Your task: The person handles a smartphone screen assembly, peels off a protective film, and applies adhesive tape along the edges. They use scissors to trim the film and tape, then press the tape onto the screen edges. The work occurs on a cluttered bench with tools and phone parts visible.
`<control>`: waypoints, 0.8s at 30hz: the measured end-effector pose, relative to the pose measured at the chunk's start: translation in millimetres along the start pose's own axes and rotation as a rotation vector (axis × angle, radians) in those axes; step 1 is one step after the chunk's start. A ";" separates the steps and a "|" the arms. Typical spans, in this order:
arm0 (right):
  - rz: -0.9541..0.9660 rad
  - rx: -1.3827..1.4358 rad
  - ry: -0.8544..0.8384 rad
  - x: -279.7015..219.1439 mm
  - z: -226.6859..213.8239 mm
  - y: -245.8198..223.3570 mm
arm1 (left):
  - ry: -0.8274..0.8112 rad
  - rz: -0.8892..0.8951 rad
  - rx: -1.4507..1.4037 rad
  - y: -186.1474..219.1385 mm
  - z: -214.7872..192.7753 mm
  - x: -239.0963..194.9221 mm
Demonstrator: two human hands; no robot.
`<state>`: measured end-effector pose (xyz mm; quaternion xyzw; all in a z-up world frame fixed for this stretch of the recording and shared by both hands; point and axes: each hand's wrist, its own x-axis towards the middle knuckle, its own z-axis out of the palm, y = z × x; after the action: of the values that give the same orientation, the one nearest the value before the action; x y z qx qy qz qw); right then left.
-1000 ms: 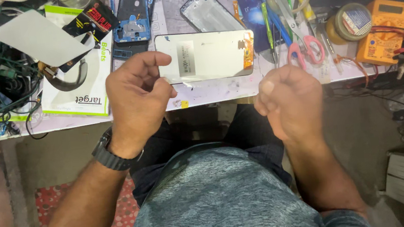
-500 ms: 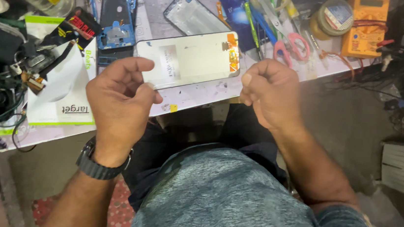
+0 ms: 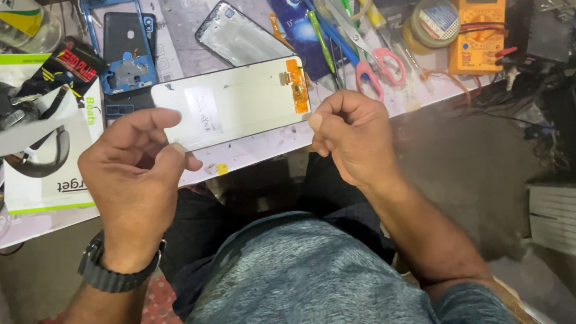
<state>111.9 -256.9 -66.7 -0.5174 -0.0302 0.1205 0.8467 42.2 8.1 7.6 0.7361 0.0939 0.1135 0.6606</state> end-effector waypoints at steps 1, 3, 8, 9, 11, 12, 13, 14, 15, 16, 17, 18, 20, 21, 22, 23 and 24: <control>-0.006 0.005 -0.006 -0.3 -0.1 0.3 | -0.002 -0.002 0.003 0.2 -0.1 -0.5; -0.009 0.010 -0.016 -0.4 0.0 0.3 | -0.004 -0.005 0.009 0.7 -0.2 -1.2; -0.015 -0.004 -0.026 0.3 0.4 0.1 | -0.005 -0.014 0.005 1.2 -0.1 -2.1; -0.017 -0.009 -0.027 0.1 0.4 -0.1 | -0.003 -0.016 0.005 1.1 -0.1 -2.2; -0.017 -0.013 -0.029 0.0 0.8 -0.8 | -0.005 -0.014 0.008 1.6 -0.5 -2.5; -0.017 -0.011 -0.031 -0.1 0.9 -0.9 | -0.005 -0.012 0.009 1.7 -0.7 -2.7; -0.017 -0.009 -0.034 -0.1 1.2 -0.9 | -0.006 -0.010 0.006 1.7 -0.9 -2.8; -0.014 -0.007 -0.029 -0.2 1.3 -0.9 | -0.007 -0.008 0.003 1.5 -1.0 -2.8; -0.011 -0.004 -0.024 -0.1 1.4 -0.9 | -0.008 -0.006 -0.001 1.3 -1.2 -2.8; -0.007 -0.002 -0.021 0.1 1.7 -0.9 | -0.007 -0.002 0.005 1.2 -1.2 -2.9; -0.008 -0.016 -0.005 0.0 1.7 -1.2 | -0.005 0.001 0.012 0.8 -1.1 -2.9; -0.007 -0.029 0.008 0.1 1.9 -1.3 | -0.001 0.005 0.019 0.3 -1.5 -3.2; -0.010 -0.045 0.020 0.0 2.2 -1.6 | -0.006 0.001 0.002 -1.5 -1.1 -3.4; -0.013 -0.047 0.019 0.0 2.2 -2.3 | -0.006 -0.001 -0.007 -2.4 -1.2 -3.6; -0.017 -0.050 0.020 0.2 2.3 -2.8 | -0.008 0.003 -0.013 -3.3 -1.0 -3.2; -0.015 -0.052 0.016 0.8 2.7 -2.7 | -0.010 0.006 -0.020 -4.2 -0.6 -2.7; -0.013 -0.056 0.017 0.6 2.3 -3.2 | -0.016 0.009 -0.029 -4.9 -0.3 -2.6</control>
<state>112.7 -256.1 -62.9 -0.5417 -0.0298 0.1096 0.8329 39.7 8.2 2.6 0.7277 0.0836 0.1120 0.6715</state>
